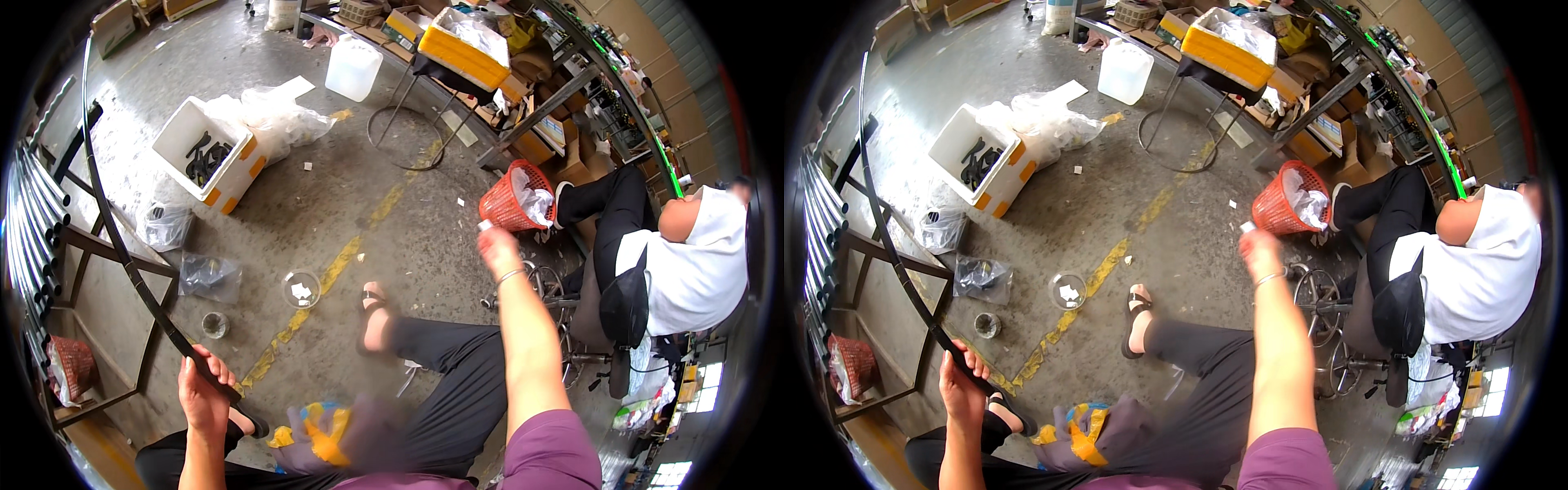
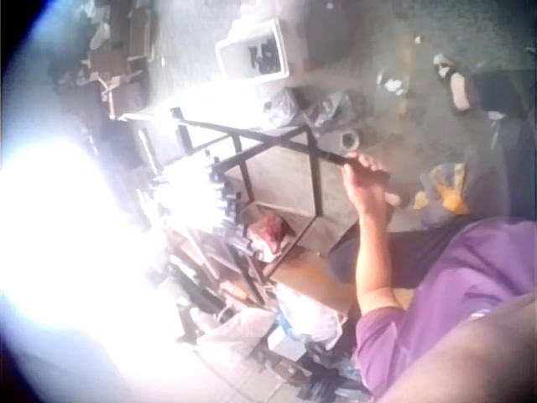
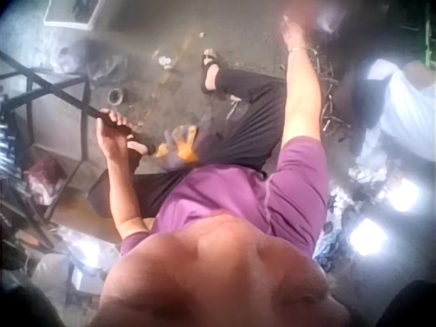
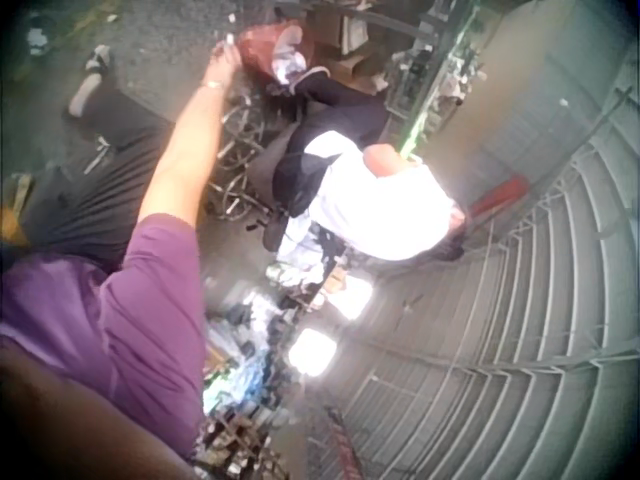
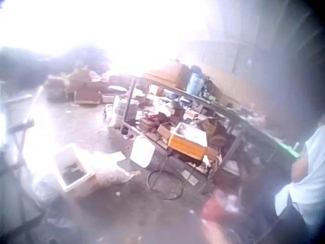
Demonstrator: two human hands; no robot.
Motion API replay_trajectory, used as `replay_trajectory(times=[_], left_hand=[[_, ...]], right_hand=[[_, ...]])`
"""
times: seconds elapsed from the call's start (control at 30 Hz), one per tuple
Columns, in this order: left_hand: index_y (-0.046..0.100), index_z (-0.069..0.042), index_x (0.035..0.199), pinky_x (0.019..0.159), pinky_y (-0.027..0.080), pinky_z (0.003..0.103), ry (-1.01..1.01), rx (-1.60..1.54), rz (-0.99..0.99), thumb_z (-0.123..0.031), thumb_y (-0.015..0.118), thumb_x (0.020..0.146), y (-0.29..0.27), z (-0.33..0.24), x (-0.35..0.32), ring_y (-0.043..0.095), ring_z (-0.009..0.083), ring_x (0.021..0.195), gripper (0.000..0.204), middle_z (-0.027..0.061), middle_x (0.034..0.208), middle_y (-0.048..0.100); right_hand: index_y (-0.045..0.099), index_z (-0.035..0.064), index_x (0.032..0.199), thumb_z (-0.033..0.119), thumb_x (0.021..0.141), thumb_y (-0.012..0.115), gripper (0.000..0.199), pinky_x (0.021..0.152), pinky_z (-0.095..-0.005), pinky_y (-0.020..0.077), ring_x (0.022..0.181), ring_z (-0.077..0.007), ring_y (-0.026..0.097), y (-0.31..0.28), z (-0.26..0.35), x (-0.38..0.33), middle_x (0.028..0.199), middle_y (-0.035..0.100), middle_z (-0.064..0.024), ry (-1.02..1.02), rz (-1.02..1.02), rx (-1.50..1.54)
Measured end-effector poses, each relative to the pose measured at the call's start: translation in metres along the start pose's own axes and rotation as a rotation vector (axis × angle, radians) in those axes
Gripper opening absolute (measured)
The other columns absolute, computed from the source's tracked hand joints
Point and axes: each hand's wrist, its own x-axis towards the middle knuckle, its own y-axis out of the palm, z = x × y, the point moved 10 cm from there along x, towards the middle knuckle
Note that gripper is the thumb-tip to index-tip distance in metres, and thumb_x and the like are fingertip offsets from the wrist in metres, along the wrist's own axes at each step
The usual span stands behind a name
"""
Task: The person picks up a fishing rod section and a cap, then assembles them by inserting the cap into the rod. They then apply a small piece of tape to the rod section.
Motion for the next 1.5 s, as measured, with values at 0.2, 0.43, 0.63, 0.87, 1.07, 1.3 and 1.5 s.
replay_trajectory(times=[0.2, 0.43, 0.63, 0.87, 1.07, 1.3, 1.5], left_hand=[[0.048, -0.006, 0.106, 0.062, 0.040, 0.032, -0.015, 0.017, 0.008, -0.032, 0.045, 0.094, 0.007, 0.007, 0.003, 0.046, 0.0157, 0.067, 0.029, 0.0033, 0.074, 0.048], [0.054, -0.002, 0.111, 0.079, 0.044, 0.033, -0.056, 0.058, 0.027, -0.029, 0.050, 0.093, 0.003, -0.002, 0.004, 0.055, 0.0184, 0.086, 0.033, 0.0073, 0.095, 0.059], [0.056, -0.003, 0.114, 0.095, 0.040, 0.034, -0.080, 0.116, 0.120, -0.027, 0.051, 0.094, 0.021, 0.002, 0.010, 0.052, 0.0158, 0.106, 0.031, 0.0054, 0.117, 0.055], [0.053, -0.005, 0.120, 0.095, 0.039, 0.032, -0.109, 0.227, 0.160, -0.031, 0.052, 0.094, 0.030, 0.011, 0.011, 0.052, 0.0147, 0.108, 0.037, 0.0056, 0.115, 0.058], [0.053, -0.007, 0.120, 0.093, 0.040, 0.037, 0.133, 0.133, -0.001, -0.031, 0.041, 0.098, 0.006, -0.045, 0.041, 0.054, 0.0188, 0.107, 0.035, 0.0059, 0.113, 0.061], [0.046, 0.002, 0.125, 0.099, 0.041, 0.040, 0.346, -0.079, 0.212, -0.034, 0.025, 0.101, 0.060, -0.168, 0.062, 0.055, 0.0278, 0.111, 0.048, 0.0187, 0.120, 0.056], [0.045, 0.004, 0.125, 0.087, 0.048, 0.035, 0.432, -0.076, 0.269, -0.037, 0.030, 0.100, 0.065, -0.195, 0.053, 0.060, 0.0220, 0.093, 0.050, 0.0142, 0.107, 0.060]], right_hand=[[0.050, -0.0036, 0.103, 0.005, 0.088, 0.056, 0.018, 0.077, -0.0356, 0.0543, 0.093, -0.0285, 0.061, -0.048, 0.096, 0.023, 0.102, 0.058, -0.0168, -0.073, -0.185, 0.021], [0.053, 0.0015, 0.108, 0.016, 0.092, 0.054, 0.022, 0.063, -0.0283, 0.0516, 0.078, -0.0189, 0.063, 0.251, -0.029, -0.172, 0.093, 0.063, -0.0120, 0.164, 0.715, -0.358], [0.043, -0.0006, 0.124, 0.027, 0.095, 0.050, 0.041, 0.077, -0.0316, 0.0517, 0.096, -0.0220, 0.061, 0.338, -0.114, -0.407, 0.107, 0.060, -0.0141, 0.451, 1.354, -0.538], [0.042, 0.0064, 0.116, 0.033, 0.095, 0.049, 0.035, 0.061, -0.0265, 0.0463, 0.071, -0.0143, 0.054, 0.378, -0.117, -0.441, 0.085, 0.053, -0.0050, 0.527, 1.306, -0.284], [0.042, 0.0087, 0.109, 0.030, 0.097, 0.046, 0.025, 0.047, -0.0194, 0.0275, 0.055, -0.0064, 0.035, 0.380, -0.104, -0.448, 0.069, 0.039, 0.0026, 0.538, 1.318, -0.162], [0.044, 0.0053, 0.112, 0.031, 0.096, 0.048, 0.031, 0.047, -0.0215, 0.0282, 0.056, -0.0094, 0.037, 0.365, -0.090, -0.489, 0.069, 0.041, -0.0008, 0.592, 1.440, 0.147], [0.048, -0.0006, 0.105, 0.029, 0.091, 0.051, 0.033, 0.043, -0.0223, 0.0264, 0.048, -0.0082, 0.035, 0.348, -0.105, -0.499, 0.059, 0.040, -0.0001, 0.521, 1.311, -0.014]])
